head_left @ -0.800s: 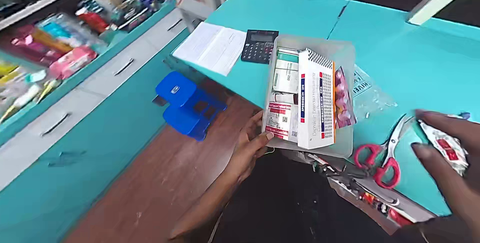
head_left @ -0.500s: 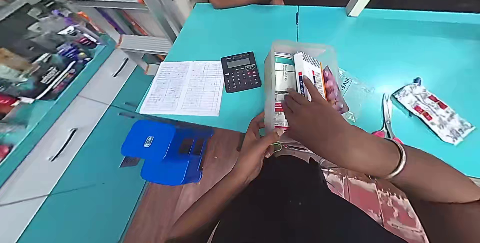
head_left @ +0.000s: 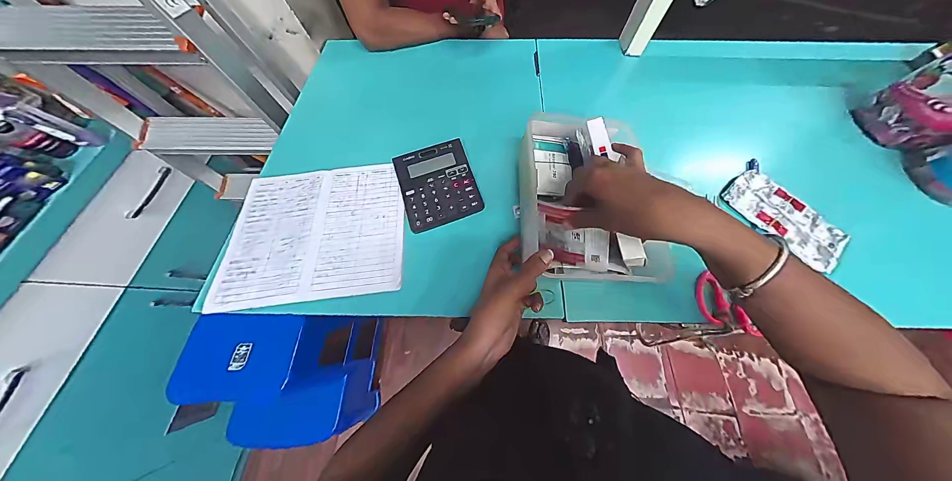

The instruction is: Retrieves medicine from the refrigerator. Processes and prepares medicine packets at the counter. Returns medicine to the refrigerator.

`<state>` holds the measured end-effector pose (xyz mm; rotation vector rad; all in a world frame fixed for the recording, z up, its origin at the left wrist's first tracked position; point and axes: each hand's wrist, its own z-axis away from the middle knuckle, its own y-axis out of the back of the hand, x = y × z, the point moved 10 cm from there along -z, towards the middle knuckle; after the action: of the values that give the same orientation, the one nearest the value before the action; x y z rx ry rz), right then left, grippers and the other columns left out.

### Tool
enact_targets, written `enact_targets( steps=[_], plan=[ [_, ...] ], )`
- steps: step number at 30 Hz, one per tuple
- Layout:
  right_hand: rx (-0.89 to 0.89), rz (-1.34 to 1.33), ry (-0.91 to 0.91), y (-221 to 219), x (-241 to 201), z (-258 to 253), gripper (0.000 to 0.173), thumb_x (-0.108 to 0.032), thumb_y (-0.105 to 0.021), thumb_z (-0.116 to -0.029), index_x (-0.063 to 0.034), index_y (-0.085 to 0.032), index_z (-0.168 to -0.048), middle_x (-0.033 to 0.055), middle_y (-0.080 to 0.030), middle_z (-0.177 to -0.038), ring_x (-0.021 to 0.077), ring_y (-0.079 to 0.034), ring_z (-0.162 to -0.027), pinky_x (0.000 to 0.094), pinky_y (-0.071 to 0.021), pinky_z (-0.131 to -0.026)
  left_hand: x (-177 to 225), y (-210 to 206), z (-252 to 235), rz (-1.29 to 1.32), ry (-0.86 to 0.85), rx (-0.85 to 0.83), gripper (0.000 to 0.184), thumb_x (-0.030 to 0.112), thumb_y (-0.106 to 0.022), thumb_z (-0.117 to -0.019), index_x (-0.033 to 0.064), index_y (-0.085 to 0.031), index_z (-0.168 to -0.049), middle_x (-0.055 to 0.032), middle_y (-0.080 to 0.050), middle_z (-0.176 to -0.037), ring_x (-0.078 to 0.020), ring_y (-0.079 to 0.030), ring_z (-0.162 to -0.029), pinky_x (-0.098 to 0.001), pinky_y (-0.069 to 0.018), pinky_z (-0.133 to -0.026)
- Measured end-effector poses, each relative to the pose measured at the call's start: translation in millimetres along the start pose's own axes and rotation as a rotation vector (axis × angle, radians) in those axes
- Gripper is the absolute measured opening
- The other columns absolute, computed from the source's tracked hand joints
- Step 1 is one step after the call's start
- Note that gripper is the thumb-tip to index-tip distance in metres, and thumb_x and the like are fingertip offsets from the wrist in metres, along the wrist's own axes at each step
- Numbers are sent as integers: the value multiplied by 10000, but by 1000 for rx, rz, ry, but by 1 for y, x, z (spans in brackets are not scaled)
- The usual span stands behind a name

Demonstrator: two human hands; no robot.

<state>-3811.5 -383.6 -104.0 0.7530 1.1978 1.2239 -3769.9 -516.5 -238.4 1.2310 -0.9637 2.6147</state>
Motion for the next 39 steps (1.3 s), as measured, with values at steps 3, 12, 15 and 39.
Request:
enact_targets(
  steps=[3,12,15,39],
  plan=[
    [257,-126,84,47,19,26,113,-220,-780,-901,-112,-778,-934,44,-710,-818,258,-668,-834,682,-373,-910,-1,-13,-9,-121,12,-29,589,283,-584,-1033,109,-309,-1524,-44,-583,-1073,-53,-511,-592,-195,-442,-499],
    [732,-839,280,45,94,112,139,-123,-735,-917,-160,-686,-1042,-62,-722,-960,44,-699,-830,233,-616,-751,62,-50,-1,-1240,-697,126,479,427,-495,-1051,66,-671,-1314,-118,-647,-1299,-217,-700,-937,-398,-590,-763],
    [689,-883,538,19,70,126,70,-171,-663,-986,-144,-727,-978,8,-751,-1110,155,-696,-1113,346,-578,-985,54,-69,17,-670,-549,-226,397,385,-392,-1095,150,-710,-1056,160,-645,-799,109,-432,-562,-93,-346,-489],
    [362,-345,-975,-129,162,242,911,-292,-858,-823,-63,-347,-1542,271,-670,-797,453,-660,-683,685,-507,-666,58,-23,132,-1316,-1935,-31,51,87,-563,-1016,66,-587,-976,-87,-708,-1018,-135,-460,-589,-261,-394,-570]
  ],
)
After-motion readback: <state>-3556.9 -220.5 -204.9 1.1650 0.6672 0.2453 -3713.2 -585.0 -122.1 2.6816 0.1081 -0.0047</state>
